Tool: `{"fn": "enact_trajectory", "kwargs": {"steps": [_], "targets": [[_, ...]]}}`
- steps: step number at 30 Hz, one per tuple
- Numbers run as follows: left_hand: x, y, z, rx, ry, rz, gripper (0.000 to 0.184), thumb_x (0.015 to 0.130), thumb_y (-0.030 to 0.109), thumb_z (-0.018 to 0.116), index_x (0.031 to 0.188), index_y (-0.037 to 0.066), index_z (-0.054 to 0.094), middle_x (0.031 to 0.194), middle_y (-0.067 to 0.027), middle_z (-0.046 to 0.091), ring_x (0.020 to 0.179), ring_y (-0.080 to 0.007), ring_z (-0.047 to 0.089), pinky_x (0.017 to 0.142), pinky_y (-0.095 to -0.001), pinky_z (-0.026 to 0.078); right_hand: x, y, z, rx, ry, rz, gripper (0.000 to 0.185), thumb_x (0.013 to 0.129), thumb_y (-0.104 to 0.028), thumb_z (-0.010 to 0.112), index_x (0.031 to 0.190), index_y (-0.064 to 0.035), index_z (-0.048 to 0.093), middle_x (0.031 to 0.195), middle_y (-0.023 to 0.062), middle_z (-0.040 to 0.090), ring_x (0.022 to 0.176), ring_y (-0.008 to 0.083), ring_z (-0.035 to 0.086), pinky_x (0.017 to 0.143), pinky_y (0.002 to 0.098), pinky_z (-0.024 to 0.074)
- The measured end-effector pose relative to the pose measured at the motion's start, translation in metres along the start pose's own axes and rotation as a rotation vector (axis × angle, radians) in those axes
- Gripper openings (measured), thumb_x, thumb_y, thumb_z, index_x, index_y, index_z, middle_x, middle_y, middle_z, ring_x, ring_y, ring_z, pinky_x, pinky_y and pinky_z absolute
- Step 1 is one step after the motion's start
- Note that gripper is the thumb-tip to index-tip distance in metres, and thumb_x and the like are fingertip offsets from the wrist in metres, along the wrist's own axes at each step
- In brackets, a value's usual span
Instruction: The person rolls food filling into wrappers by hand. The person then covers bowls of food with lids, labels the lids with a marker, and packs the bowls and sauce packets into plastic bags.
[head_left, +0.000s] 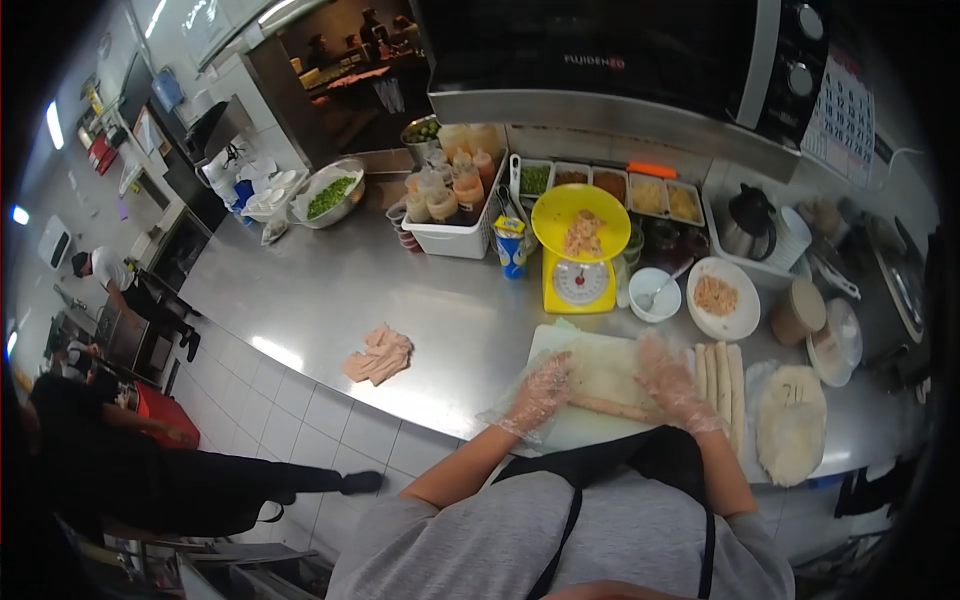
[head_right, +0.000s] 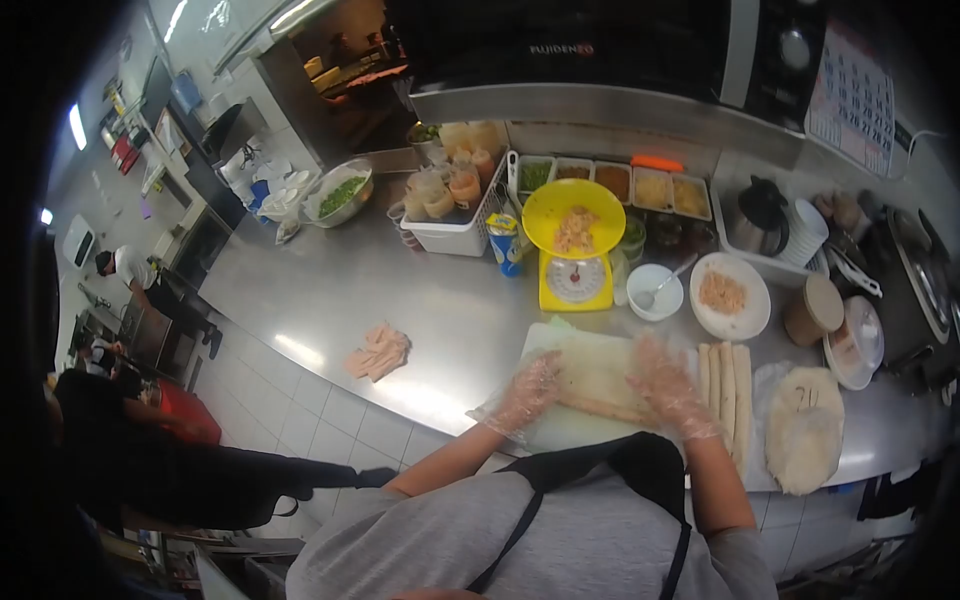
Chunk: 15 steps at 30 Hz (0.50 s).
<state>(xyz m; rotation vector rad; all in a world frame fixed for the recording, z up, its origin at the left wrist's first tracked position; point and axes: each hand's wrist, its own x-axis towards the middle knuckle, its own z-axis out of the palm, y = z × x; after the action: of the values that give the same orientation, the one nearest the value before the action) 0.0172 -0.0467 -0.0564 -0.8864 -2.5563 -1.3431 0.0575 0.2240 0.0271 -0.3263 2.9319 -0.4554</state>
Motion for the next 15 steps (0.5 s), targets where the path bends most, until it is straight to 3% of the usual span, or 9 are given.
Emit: {"fn": "enact_trajectory", "kwargs": {"steps": [8,11,13,15], "targets": [[0.000,0.001,0.000,0.009,0.012,0.006,0.041,0.084,0.019,0.053,0.123,0.006,0.048,0.131,-0.0133,0.044,0.119,-0.0301,0.044,0.098,-0.0365,0.036,-0.024,0.015,0.009,-0.041,-0.129,0.048,0.059,0.091,-0.041,0.039,0.138,-0.0073,0.028,0.147,0.0119,0.020,0.136,0.0298,0.015,0.110,0.0462,0.0082],[0.001,0.006,-0.005,-0.036,-0.030,-0.033,0.042,0.085,0.019,0.052,0.124,0.005,0.047,0.130,-0.0146,0.045,0.118,-0.0310,0.044,0.098,-0.0366,0.036,-0.064,0.015,-0.013,0.105,-0.116,0.037,0.056,0.090,-0.042,0.040,0.134,-0.0076,0.037,0.142,0.0131,0.030,0.131,0.0296,0.025,0.108,0.0438,0.0154],[0.001,0.004,-0.002,0.019,-0.014,-0.004,0.044,0.084,0.019,0.053,0.125,0.004,0.046,0.129,-0.0159,0.046,0.118,-0.0315,0.045,0.098,-0.0370,0.037,-0.081,0.016,-0.017,0.111,-0.038,0.009,0.051,0.090,-0.042,0.041,0.126,-0.0066,0.048,0.130,0.0149,0.046,0.121,0.0314,0.039,0.103,0.0423,0.0262],[0.001,0.006,-0.002,0.001,0.000,-0.014,0.043,0.083,0.019,0.055,0.122,0.004,0.048,0.128,-0.0163,0.046,0.118,-0.0317,0.045,0.098,-0.0371,0.037,-0.086,0.025,-0.017,0.098,-0.061,0.036,0.049,0.090,-0.043,0.041,0.121,-0.0060,0.053,0.123,0.0151,0.051,0.116,0.0321,0.044,0.100,0.0418,0.0297]]}}
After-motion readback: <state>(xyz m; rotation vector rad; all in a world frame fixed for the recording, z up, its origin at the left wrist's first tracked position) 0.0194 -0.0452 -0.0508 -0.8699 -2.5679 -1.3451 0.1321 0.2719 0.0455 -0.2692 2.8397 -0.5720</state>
